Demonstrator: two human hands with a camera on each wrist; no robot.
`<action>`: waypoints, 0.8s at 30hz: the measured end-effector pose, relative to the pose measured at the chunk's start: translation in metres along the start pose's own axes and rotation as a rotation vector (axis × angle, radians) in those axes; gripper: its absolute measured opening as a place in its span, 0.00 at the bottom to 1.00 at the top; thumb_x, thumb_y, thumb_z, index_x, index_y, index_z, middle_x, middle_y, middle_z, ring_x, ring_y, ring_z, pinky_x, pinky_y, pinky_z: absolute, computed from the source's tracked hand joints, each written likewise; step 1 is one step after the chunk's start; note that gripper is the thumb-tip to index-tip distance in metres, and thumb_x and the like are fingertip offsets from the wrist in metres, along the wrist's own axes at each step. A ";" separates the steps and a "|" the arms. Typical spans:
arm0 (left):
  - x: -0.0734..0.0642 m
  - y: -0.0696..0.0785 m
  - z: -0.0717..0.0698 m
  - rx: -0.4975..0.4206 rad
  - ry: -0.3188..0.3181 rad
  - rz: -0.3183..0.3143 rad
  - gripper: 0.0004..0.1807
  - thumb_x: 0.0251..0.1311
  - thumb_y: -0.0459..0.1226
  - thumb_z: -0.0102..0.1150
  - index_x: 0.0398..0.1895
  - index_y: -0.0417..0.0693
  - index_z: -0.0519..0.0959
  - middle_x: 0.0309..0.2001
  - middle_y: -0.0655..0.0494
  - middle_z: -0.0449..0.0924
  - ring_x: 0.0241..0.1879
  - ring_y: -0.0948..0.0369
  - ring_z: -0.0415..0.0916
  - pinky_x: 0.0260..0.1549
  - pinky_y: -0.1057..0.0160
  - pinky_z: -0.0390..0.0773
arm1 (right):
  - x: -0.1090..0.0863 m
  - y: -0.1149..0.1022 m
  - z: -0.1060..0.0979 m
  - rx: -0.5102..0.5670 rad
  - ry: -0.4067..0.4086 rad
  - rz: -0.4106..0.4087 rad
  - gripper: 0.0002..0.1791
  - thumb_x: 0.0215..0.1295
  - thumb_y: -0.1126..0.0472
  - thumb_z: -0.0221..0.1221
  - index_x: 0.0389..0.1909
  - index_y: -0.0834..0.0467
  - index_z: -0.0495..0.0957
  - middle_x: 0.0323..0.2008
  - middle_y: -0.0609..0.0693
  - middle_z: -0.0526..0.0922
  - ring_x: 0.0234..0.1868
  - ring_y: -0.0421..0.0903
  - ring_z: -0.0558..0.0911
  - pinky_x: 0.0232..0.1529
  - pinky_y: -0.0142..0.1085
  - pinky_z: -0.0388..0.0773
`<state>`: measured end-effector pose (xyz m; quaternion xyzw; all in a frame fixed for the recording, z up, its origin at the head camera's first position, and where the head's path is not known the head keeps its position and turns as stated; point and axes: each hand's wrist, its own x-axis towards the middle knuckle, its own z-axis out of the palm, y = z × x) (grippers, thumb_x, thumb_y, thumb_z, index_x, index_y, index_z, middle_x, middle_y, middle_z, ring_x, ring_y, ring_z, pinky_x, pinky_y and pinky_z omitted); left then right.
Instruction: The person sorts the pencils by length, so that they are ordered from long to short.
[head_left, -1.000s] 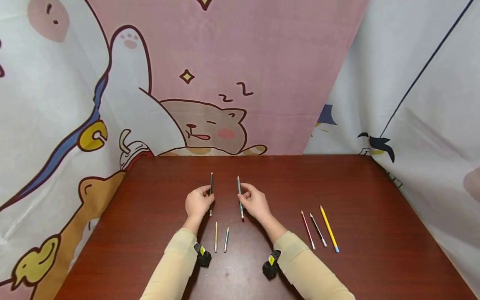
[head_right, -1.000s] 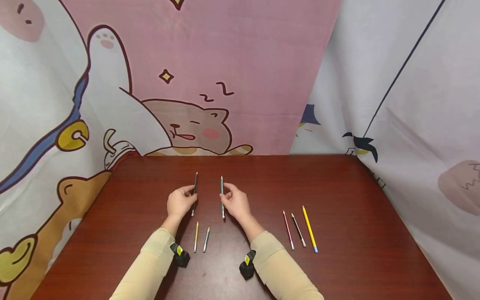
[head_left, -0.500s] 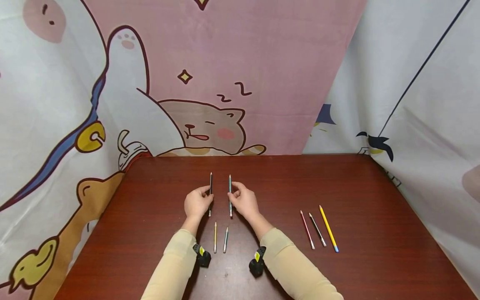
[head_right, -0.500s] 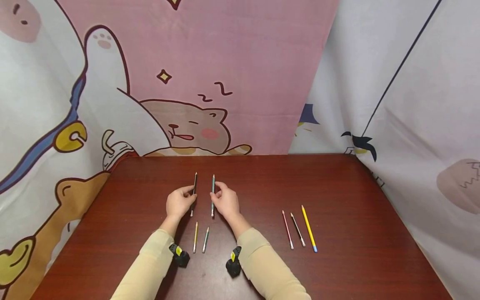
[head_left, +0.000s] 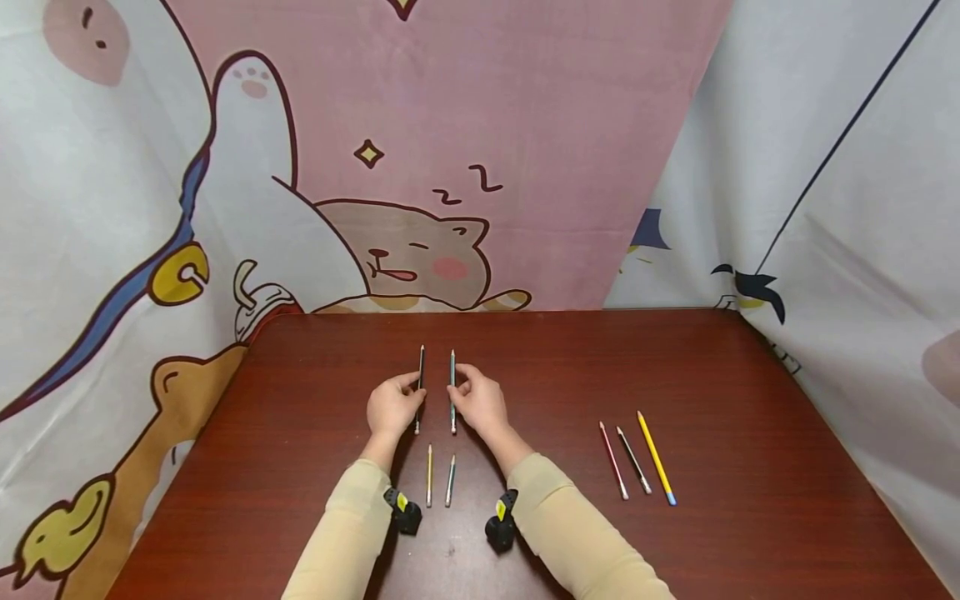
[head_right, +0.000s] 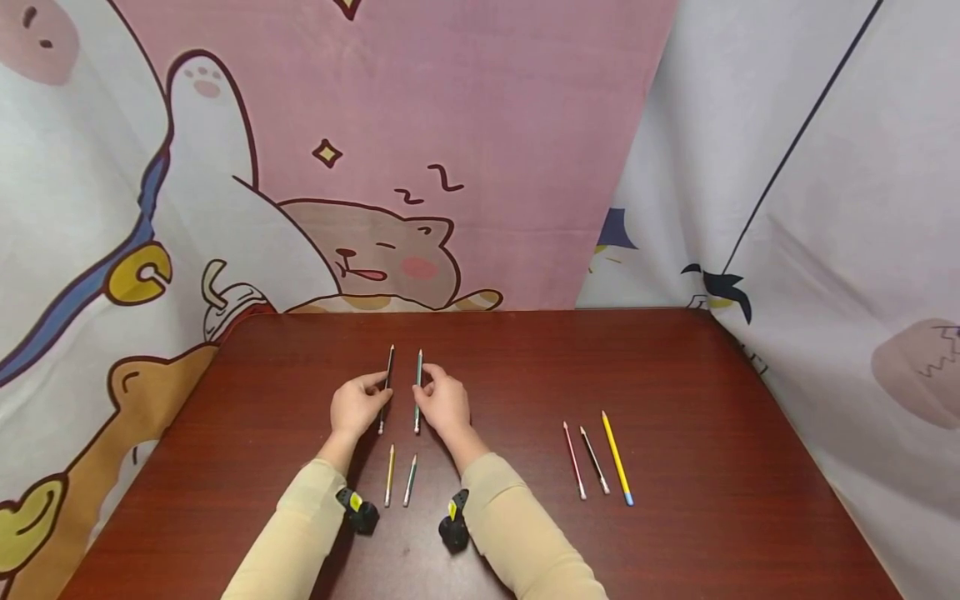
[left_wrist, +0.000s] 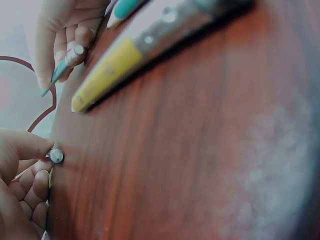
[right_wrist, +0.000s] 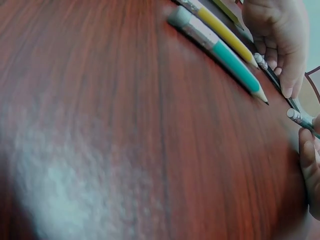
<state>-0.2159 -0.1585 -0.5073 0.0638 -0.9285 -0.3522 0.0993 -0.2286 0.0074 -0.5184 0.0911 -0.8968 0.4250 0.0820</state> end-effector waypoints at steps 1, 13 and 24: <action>0.000 0.000 0.000 0.002 0.000 0.000 0.19 0.56 0.38 0.68 0.53 0.49 0.85 0.27 0.57 0.82 0.26 0.59 0.76 0.26 0.57 0.72 | 0.000 -0.001 0.001 -0.001 0.003 -0.001 0.22 0.63 0.59 0.65 0.57 0.59 0.78 0.23 0.44 0.82 0.23 0.40 0.78 0.28 0.37 0.74; 0.002 -0.002 0.002 -0.002 -0.008 -0.017 0.19 0.56 0.38 0.68 0.53 0.50 0.85 0.26 0.58 0.82 0.25 0.60 0.75 0.25 0.58 0.71 | 0.000 -0.006 0.007 -0.033 0.018 -0.014 0.21 0.64 0.59 0.65 0.57 0.58 0.79 0.23 0.44 0.82 0.20 0.39 0.75 0.23 0.34 0.71; 0.000 0.001 0.000 -0.018 -0.011 -0.016 0.19 0.56 0.37 0.68 0.53 0.48 0.85 0.23 0.58 0.80 0.22 0.61 0.72 0.23 0.60 0.67 | 0.000 -0.010 0.010 -0.066 0.031 0.008 0.21 0.62 0.59 0.66 0.56 0.57 0.80 0.23 0.43 0.83 0.22 0.40 0.78 0.24 0.35 0.73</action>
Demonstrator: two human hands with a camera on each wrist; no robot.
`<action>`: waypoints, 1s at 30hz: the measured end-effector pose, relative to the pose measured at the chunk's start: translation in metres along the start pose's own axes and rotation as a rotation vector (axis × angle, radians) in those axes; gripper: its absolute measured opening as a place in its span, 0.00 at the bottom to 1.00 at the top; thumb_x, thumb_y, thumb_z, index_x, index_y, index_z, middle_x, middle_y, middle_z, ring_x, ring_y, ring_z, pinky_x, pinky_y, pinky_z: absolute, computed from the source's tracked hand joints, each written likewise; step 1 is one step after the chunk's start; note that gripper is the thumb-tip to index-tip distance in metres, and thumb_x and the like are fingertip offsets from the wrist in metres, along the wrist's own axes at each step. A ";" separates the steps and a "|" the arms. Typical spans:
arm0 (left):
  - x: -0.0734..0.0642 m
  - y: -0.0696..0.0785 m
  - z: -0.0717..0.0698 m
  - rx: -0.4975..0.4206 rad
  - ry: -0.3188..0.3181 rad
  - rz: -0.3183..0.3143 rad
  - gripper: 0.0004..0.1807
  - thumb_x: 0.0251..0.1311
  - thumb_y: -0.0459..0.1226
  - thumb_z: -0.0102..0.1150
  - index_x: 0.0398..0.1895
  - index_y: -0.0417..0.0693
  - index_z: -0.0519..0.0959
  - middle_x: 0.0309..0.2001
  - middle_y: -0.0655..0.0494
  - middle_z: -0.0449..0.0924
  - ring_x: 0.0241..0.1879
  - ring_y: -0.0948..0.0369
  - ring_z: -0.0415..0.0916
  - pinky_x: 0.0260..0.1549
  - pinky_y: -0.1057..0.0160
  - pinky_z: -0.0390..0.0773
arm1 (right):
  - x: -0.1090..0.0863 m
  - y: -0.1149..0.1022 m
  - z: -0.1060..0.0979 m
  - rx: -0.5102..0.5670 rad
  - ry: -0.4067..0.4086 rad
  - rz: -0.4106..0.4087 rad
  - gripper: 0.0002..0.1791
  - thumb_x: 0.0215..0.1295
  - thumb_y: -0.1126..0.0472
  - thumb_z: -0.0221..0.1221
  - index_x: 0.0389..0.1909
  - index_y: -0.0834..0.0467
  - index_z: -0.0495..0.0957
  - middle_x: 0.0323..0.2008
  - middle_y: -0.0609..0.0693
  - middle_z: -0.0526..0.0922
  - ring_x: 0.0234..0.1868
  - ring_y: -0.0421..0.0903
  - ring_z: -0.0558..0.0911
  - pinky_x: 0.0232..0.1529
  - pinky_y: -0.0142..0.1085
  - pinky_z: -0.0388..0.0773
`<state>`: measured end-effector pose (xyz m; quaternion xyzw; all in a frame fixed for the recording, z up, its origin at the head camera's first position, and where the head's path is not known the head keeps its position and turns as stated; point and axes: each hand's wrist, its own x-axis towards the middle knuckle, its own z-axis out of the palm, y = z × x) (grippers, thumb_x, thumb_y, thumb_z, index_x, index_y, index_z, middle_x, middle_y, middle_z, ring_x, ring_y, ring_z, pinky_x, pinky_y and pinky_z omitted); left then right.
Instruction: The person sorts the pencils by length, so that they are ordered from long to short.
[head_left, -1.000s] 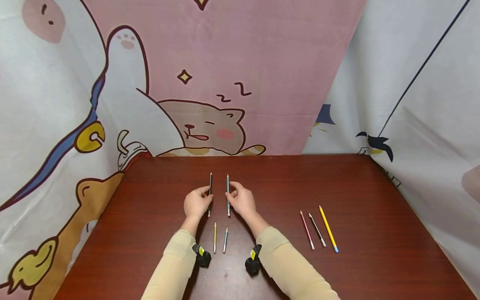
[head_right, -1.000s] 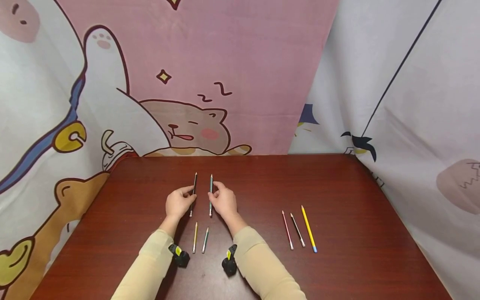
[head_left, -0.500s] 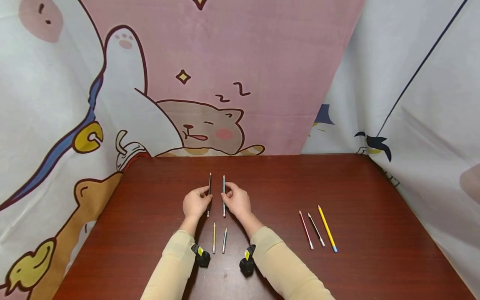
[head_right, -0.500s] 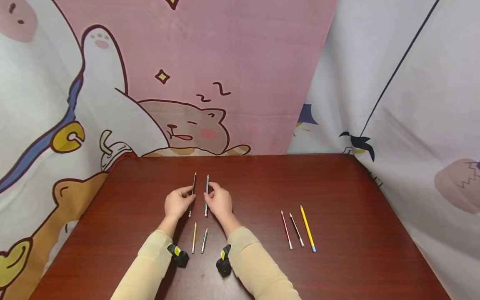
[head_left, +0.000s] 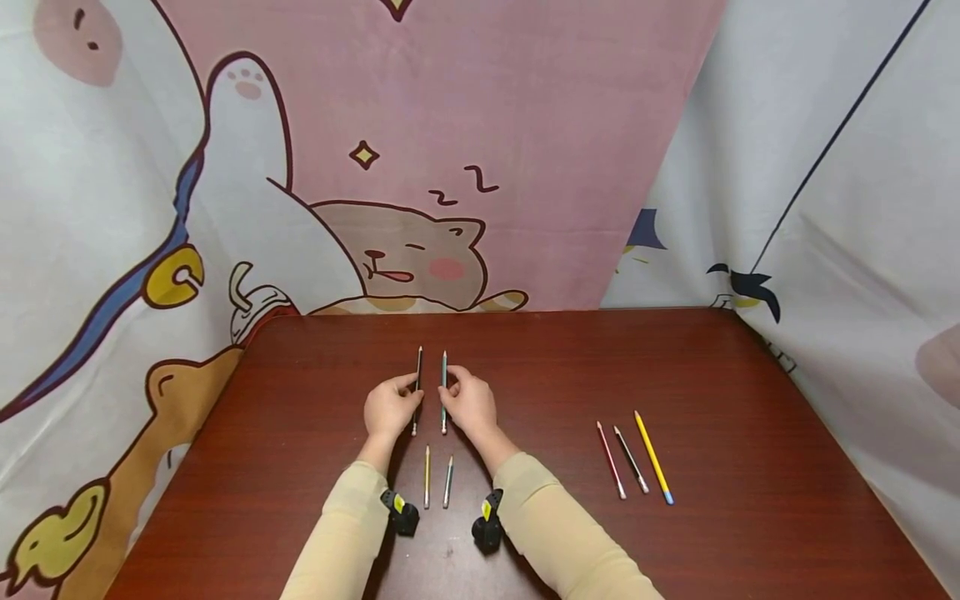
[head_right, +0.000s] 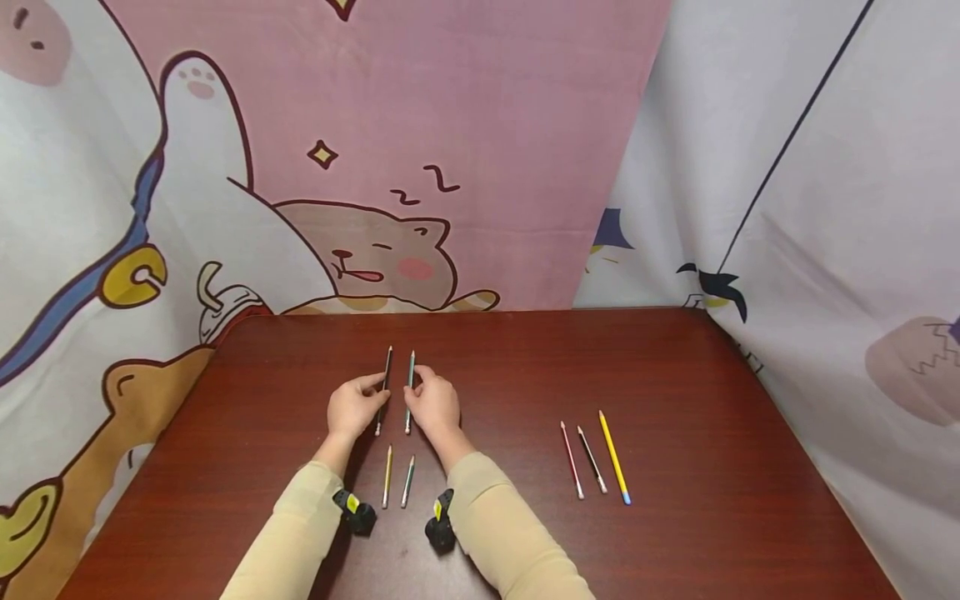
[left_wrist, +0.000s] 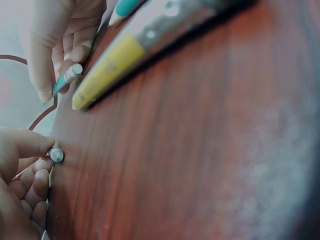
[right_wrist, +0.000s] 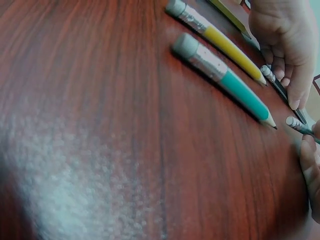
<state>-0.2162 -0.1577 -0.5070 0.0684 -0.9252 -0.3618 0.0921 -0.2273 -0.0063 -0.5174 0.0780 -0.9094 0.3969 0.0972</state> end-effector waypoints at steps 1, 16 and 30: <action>0.000 0.000 0.000 -0.001 0.000 -0.002 0.19 0.56 0.37 0.68 0.53 0.49 0.85 0.23 0.58 0.80 0.22 0.61 0.72 0.23 0.60 0.67 | 0.000 0.000 0.000 -0.001 0.001 -0.004 0.21 0.62 0.59 0.66 0.56 0.58 0.80 0.24 0.43 0.83 0.22 0.41 0.79 0.24 0.35 0.74; 0.001 -0.002 0.000 -0.002 0.005 0.013 0.19 0.55 0.37 0.68 0.52 0.49 0.86 0.22 0.60 0.78 0.22 0.62 0.71 0.23 0.61 0.66 | -0.003 0.001 0.002 -0.106 0.033 -0.078 0.17 0.58 0.59 0.70 0.49 0.57 0.84 0.23 0.44 0.82 0.26 0.42 0.81 0.28 0.36 0.76; 0.000 -0.001 -0.002 0.004 -0.009 0.007 0.19 0.56 0.38 0.68 0.52 0.49 0.85 0.23 0.59 0.79 0.22 0.61 0.71 0.23 0.60 0.67 | -0.006 0.000 0.000 -0.113 -0.023 -0.091 0.17 0.58 0.56 0.70 0.49 0.53 0.86 0.21 0.41 0.82 0.23 0.37 0.78 0.24 0.32 0.72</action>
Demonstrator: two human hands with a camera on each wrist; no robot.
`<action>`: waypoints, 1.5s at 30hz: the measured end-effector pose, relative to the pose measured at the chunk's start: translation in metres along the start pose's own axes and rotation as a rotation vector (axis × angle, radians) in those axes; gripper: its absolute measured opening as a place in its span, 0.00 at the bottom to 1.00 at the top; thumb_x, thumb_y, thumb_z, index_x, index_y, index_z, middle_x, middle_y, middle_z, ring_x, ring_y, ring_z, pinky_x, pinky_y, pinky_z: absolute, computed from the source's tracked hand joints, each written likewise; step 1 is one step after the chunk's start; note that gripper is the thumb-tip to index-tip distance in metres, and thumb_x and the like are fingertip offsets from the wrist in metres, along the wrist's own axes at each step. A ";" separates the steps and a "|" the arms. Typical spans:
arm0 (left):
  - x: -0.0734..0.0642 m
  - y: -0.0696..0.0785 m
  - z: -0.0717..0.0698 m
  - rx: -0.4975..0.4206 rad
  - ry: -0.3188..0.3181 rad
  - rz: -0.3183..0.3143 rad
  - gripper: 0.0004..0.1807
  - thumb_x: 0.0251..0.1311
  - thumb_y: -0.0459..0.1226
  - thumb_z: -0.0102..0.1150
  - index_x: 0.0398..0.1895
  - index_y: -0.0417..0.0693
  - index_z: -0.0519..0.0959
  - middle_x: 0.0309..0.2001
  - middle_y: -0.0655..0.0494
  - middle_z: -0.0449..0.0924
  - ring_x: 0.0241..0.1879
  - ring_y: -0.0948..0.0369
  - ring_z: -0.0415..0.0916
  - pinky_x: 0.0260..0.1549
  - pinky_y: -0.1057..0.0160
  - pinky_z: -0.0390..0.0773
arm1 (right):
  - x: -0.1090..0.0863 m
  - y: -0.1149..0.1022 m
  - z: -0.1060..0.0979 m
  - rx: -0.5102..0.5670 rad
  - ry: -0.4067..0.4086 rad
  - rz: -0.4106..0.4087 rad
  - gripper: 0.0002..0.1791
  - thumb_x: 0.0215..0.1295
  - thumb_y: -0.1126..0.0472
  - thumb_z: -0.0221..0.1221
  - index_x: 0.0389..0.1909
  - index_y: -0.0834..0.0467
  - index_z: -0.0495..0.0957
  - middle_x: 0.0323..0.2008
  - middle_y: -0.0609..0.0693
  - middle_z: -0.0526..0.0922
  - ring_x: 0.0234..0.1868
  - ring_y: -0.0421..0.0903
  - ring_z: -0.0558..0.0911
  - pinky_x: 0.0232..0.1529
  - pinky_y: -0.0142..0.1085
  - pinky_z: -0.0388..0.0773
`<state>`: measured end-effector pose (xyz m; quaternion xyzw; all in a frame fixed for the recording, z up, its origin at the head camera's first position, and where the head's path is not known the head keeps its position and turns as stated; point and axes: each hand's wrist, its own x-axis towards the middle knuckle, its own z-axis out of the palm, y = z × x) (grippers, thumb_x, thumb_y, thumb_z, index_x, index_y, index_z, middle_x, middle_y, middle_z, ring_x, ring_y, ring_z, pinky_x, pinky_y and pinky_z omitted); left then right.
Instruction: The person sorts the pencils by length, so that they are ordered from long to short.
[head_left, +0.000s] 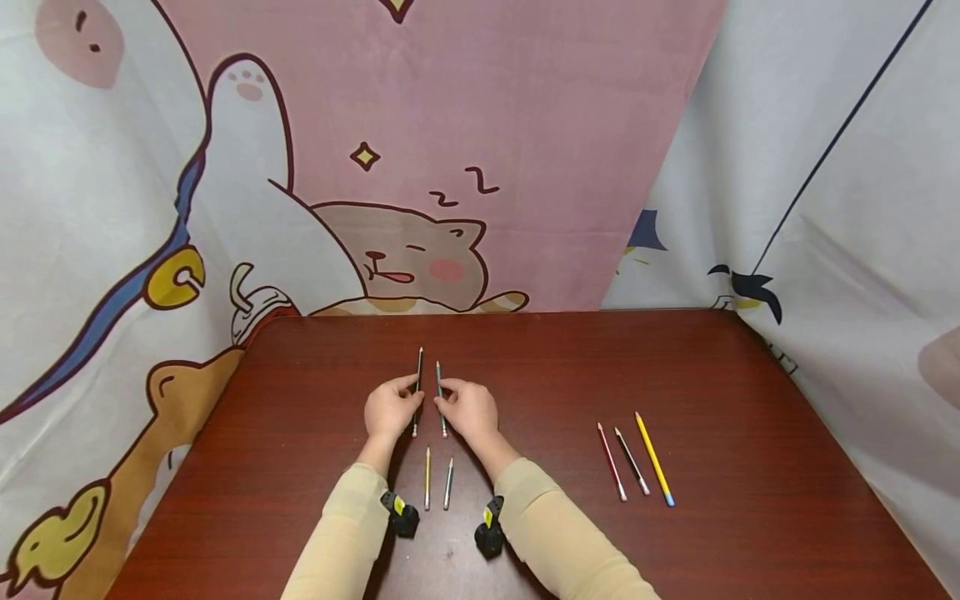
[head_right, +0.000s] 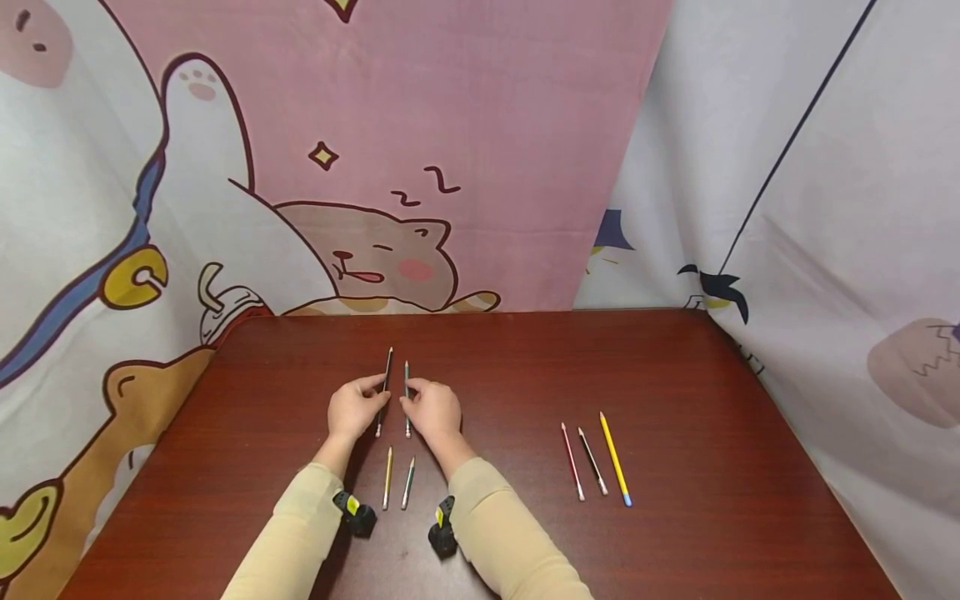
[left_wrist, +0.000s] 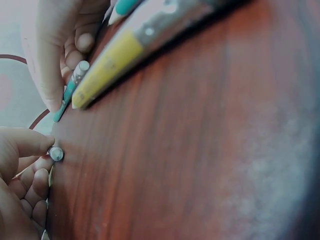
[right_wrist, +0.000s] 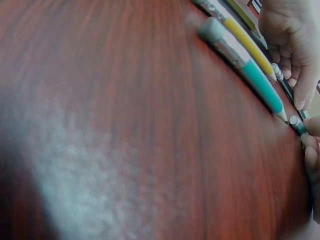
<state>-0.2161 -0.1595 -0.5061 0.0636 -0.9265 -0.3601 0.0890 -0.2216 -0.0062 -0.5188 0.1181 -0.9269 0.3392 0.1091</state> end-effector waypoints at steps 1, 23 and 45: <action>0.000 0.000 0.000 -0.001 -0.001 -0.001 0.19 0.56 0.38 0.68 0.52 0.49 0.85 0.23 0.59 0.79 0.22 0.61 0.71 0.23 0.60 0.67 | 0.000 0.000 0.000 -0.005 -0.005 0.002 0.16 0.59 0.56 0.70 0.49 0.53 0.86 0.21 0.41 0.82 0.23 0.37 0.78 0.24 0.32 0.72; -0.001 -0.001 -0.001 0.002 0.006 0.010 0.19 0.56 0.38 0.68 0.52 0.48 0.85 0.24 0.58 0.80 0.23 0.60 0.72 0.24 0.58 0.69 | 0.001 -0.008 0.006 -0.049 0.015 0.084 0.16 0.58 0.52 0.70 0.48 0.49 0.87 0.22 0.38 0.82 0.23 0.36 0.79 0.22 0.33 0.71; -0.002 0.002 -0.003 -0.009 0.008 0.024 0.18 0.57 0.39 0.68 0.52 0.47 0.85 0.26 0.57 0.81 0.26 0.58 0.75 0.27 0.56 0.72 | 0.000 -0.008 0.011 -0.044 0.038 0.107 0.17 0.59 0.50 0.69 0.49 0.48 0.86 0.23 0.38 0.83 0.24 0.36 0.80 0.22 0.33 0.70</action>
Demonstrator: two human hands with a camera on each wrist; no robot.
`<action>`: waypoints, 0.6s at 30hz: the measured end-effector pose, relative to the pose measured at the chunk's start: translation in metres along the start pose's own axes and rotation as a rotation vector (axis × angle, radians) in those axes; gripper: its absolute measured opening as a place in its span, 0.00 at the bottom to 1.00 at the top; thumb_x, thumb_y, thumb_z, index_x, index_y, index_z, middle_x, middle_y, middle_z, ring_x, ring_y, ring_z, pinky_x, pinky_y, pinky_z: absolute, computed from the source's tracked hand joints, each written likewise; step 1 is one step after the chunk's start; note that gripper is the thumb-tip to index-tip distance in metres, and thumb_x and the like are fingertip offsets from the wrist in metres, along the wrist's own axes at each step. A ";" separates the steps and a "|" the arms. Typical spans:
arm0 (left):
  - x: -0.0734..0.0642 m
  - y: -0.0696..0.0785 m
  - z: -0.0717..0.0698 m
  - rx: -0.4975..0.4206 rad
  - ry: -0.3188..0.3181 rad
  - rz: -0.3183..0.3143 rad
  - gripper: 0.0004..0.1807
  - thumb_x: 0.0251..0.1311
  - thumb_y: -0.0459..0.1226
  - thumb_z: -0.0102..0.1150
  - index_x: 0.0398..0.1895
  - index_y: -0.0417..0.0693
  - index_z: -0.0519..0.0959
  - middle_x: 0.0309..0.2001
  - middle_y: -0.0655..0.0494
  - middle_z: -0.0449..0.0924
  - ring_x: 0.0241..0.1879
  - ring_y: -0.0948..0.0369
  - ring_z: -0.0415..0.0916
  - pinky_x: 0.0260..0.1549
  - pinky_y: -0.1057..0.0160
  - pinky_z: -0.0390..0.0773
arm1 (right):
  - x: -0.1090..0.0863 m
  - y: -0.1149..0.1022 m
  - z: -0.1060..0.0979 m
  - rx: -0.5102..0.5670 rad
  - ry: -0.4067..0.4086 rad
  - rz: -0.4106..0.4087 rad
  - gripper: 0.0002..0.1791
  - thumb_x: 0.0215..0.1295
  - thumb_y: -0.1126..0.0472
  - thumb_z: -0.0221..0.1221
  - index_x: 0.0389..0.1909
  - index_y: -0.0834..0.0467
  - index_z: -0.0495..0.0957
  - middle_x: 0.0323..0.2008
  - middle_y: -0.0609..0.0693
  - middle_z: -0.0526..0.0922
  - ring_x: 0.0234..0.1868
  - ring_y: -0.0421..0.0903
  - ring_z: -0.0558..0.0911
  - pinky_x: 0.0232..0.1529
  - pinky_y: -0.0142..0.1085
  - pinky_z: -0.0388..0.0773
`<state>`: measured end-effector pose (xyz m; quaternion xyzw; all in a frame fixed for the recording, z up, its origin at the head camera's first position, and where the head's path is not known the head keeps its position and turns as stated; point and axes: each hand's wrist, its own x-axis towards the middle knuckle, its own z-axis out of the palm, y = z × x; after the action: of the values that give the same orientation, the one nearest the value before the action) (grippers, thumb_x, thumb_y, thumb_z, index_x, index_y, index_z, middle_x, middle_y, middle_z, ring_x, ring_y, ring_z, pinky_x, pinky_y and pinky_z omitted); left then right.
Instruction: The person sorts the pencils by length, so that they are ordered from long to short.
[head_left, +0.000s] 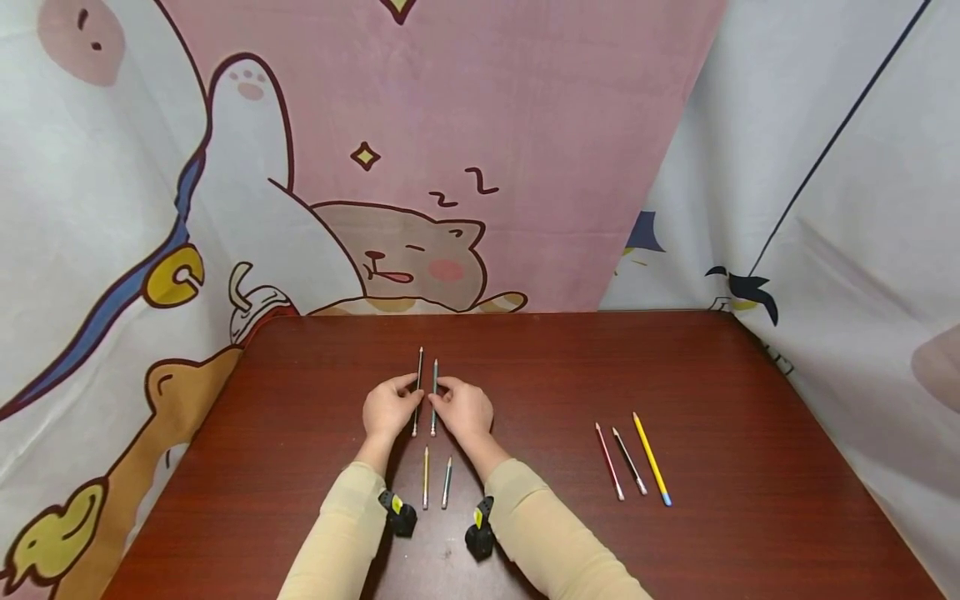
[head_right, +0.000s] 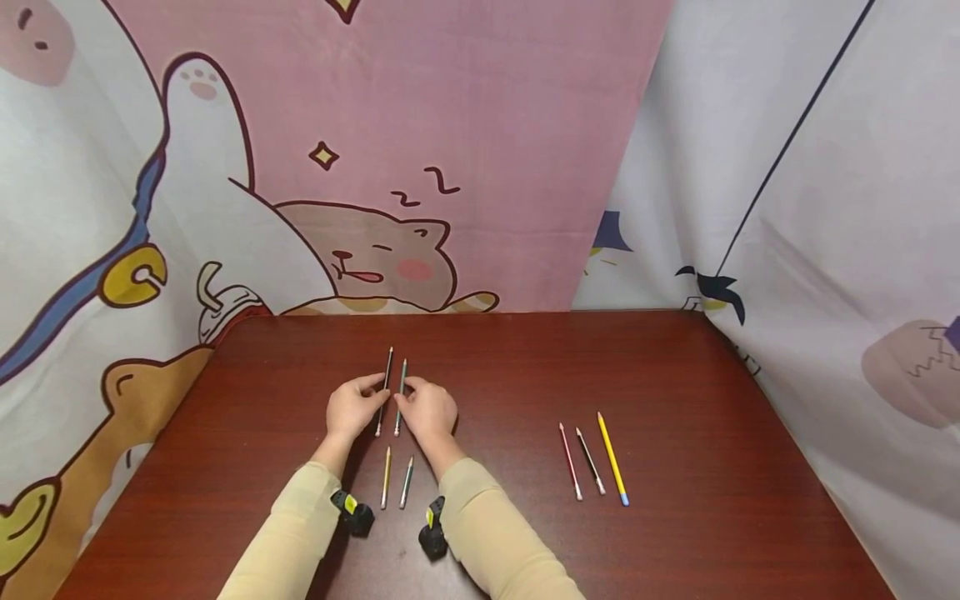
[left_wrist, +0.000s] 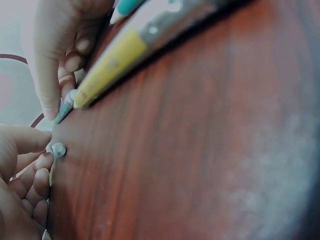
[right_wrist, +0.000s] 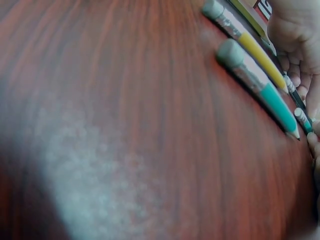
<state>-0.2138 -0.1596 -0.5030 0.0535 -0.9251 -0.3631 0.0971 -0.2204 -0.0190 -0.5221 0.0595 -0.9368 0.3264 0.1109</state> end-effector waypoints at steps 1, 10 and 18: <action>0.000 0.000 0.000 -0.005 -0.001 -0.002 0.18 0.57 0.39 0.68 0.52 0.47 0.85 0.26 0.57 0.81 0.26 0.58 0.75 0.28 0.56 0.72 | 0.000 0.000 0.000 0.005 0.003 -0.004 0.17 0.59 0.51 0.69 0.49 0.49 0.86 0.23 0.38 0.83 0.24 0.37 0.80 0.22 0.33 0.71; 0.001 0.001 -0.005 -0.093 -0.017 -0.039 0.20 0.57 0.39 0.66 0.54 0.44 0.84 0.30 0.53 0.82 0.32 0.54 0.77 0.33 0.55 0.74 | -0.002 0.006 -0.002 0.071 0.001 -0.017 0.18 0.60 0.52 0.69 0.51 0.51 0.85 0.22 0.39 0.83 0.24 0.37 0.79 0.25 0.34 0.73; -0.004 0.002 -0.015 -0.196 -0.007 -0.050 0.20 0.58 0.37 0.65 0.53 0.39 0.83 0.33 0.49 0.83 0.37 0.53 0.79 0.38 0.56 0.75 | -0.008 0.009 -0.013 0.201 -0.033 0.033 0.20 0.60 0.55 0.69 0.53 0.53 0.84 0.25 0.41 0.83 0.27 0.40 0.80 0.26 0.36 0.74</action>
<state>-0.2065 -0.1674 -0.4913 0.0656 -0.8840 -0.4542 0.0894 -0.2117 -0.0036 -0.5190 0.0605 -0.9019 0.4196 0.0835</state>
